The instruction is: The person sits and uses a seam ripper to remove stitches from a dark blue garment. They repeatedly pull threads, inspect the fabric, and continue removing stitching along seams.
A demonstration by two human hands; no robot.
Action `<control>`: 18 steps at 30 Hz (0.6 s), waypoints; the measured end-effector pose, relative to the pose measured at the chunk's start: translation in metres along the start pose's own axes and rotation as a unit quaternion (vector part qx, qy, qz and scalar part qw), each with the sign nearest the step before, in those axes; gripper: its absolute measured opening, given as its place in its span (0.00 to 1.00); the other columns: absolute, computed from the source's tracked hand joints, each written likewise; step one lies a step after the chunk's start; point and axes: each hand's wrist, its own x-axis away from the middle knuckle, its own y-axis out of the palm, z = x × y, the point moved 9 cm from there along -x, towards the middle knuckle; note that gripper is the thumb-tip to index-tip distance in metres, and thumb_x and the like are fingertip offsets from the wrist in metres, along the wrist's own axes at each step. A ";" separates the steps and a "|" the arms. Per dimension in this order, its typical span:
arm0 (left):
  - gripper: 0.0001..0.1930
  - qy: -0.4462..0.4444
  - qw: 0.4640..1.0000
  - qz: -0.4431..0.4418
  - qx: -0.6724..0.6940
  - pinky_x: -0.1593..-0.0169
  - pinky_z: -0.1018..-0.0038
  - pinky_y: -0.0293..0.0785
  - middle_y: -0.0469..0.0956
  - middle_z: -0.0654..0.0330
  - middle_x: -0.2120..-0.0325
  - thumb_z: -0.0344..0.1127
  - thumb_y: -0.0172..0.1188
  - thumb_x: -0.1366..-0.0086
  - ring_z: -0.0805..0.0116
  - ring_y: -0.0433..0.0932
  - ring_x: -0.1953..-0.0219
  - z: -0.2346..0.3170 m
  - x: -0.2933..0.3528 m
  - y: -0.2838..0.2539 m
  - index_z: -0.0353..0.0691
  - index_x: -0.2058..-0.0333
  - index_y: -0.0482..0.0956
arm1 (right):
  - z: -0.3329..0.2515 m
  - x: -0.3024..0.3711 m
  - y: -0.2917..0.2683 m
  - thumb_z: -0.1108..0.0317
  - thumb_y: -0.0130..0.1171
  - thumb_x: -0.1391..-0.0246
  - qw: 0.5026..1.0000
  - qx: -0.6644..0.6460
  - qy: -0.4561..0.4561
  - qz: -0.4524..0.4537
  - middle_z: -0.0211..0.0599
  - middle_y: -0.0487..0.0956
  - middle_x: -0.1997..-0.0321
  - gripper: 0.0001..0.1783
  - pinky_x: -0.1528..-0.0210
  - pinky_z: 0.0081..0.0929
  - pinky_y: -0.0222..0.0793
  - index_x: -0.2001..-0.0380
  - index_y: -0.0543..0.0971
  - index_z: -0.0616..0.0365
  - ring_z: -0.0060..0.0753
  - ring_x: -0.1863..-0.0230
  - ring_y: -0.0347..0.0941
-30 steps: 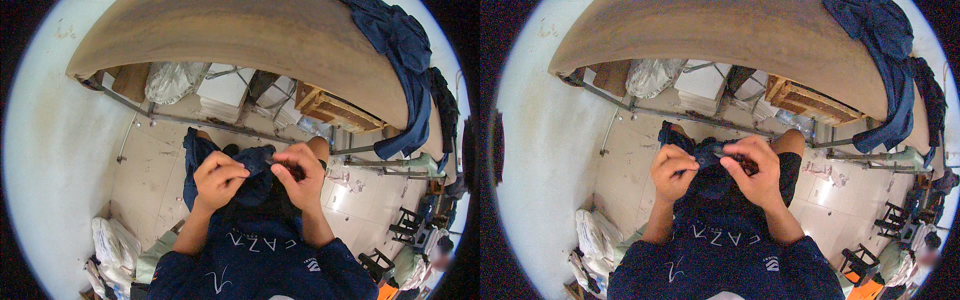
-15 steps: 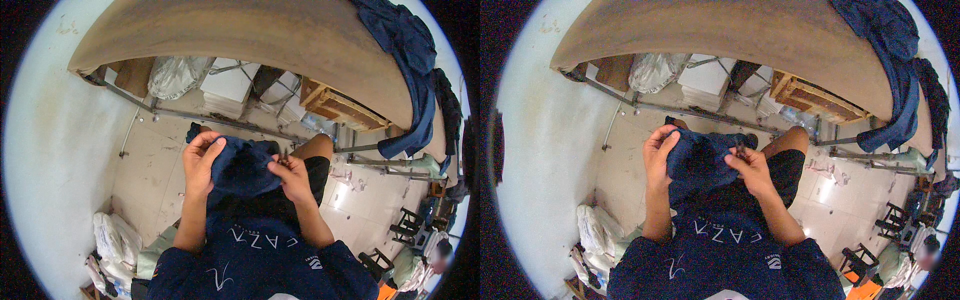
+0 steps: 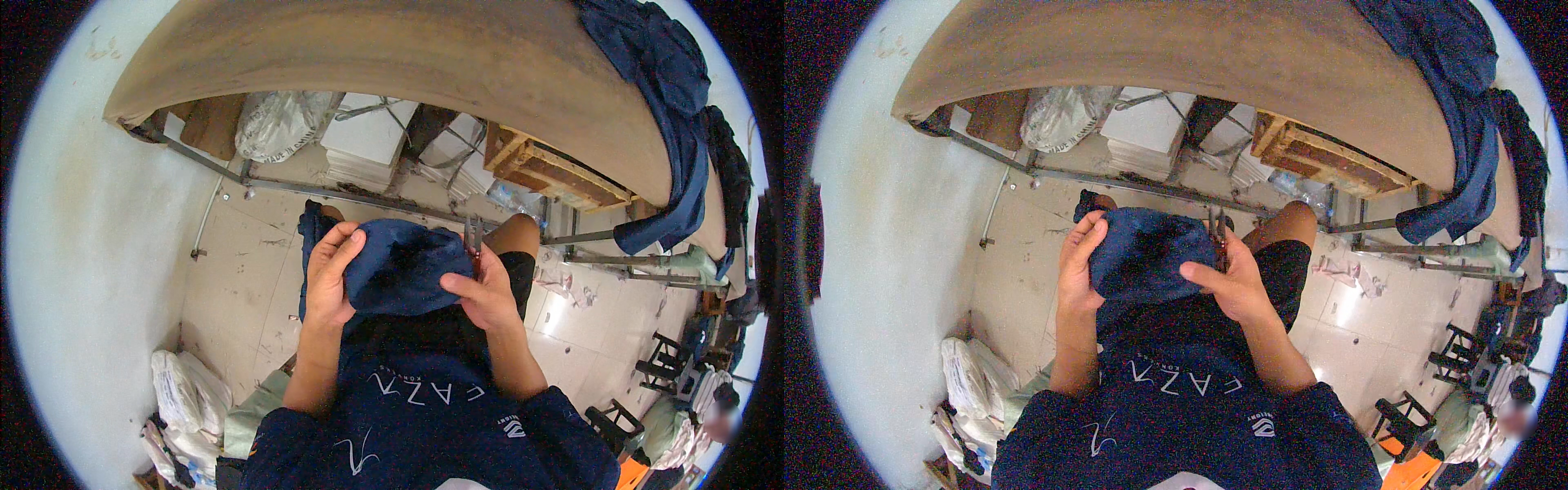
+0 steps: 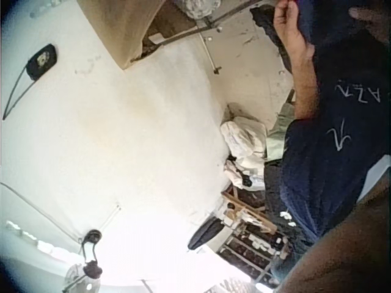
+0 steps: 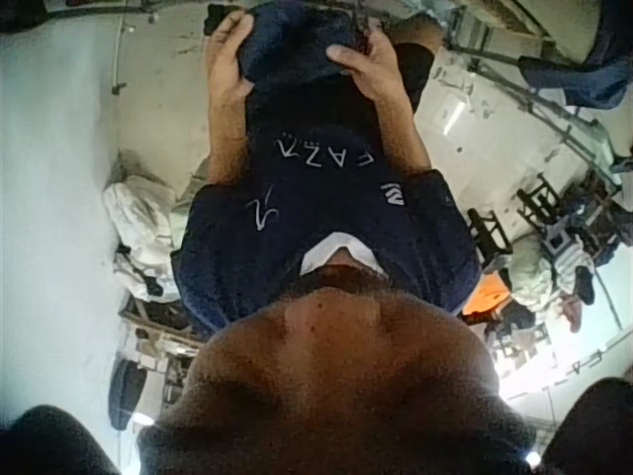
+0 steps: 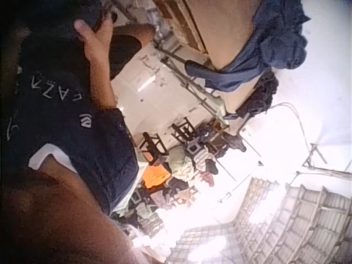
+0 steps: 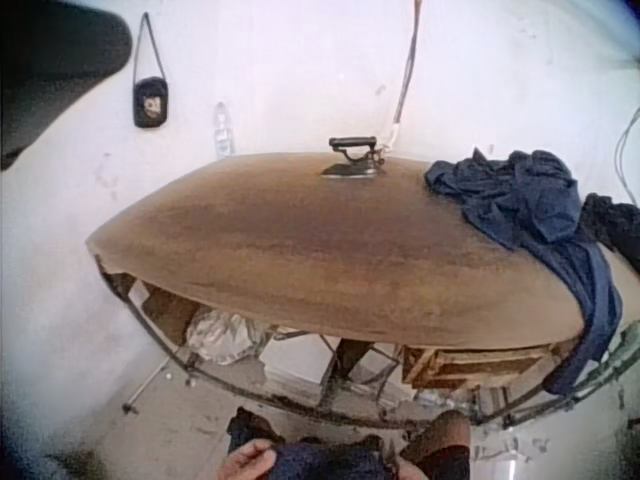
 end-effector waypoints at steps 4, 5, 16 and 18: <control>0.09 0.024 0.999 -0.002 0.026 0.57 0.73 0.79 0.82 0.58 0.62 0.33 0.58 0.33 0.69 0.82 0.63 0.004 -0.001 0.000 0.38 0.57 0.76 | -0.013 0.004 -0.002 0.79 0.68 0.52 0.989 0.133 -0.006 0.060 0.28 0.78 0.59 0.27 0.58 0.17 0.71 0.48 0.71 0.60 0.19 0.61 0.74; 0.08 0.030 0.999 0.004 0.028 0.57 0.73 0.79 0.82 0.58 0.62 0.32 0.58 0.33 0.69 0.82 0.62 0.003 -0.001 -0.001 0.38 0.57 0.76 | -0.015 0.004 -0.008 0.78 0.68 0.52 0.985 0.148 -0.018 0.086 0.28 0.78 0.59 0.26 0.59 0.16 0.71 0.49 0.72 0.60 0.18 0.61 0.74; 0.13 0.245 0.856 0.015 -0.455 0.62 0.79 0.74 0.79 0.61 0.67 0.20 0.68 0.47 0.76 0.76 0.68 0.021 0.020 0.037 0.38 0.62 0.83 | -0.022 0.012 -0.046 0.75 0.72 0.54 0.934 0.253 -0.120 0.223 0.25 0.77 0.69 0.13 0.67 0.16 0.66 0.65 0.79 0.61 0.16 0.70 0.70; 0.14 0.323 0.796 0.034 -0.510 0.64 0.76 0.74 0.76 0.60 0.69 0.18 0.67 0.53 0.70 0.75 0.70 0.029 0.033 0.055 0.41 0.67 0.85 | -0.034 0.012 -0.032 0.76 0.71 0.53 0.908 0.315 -0.182 0.209 0.28 0.79 0.67 0.11 0.66 0.17 0.67 0.66 0.80 0.61 0.17 0.69 0.72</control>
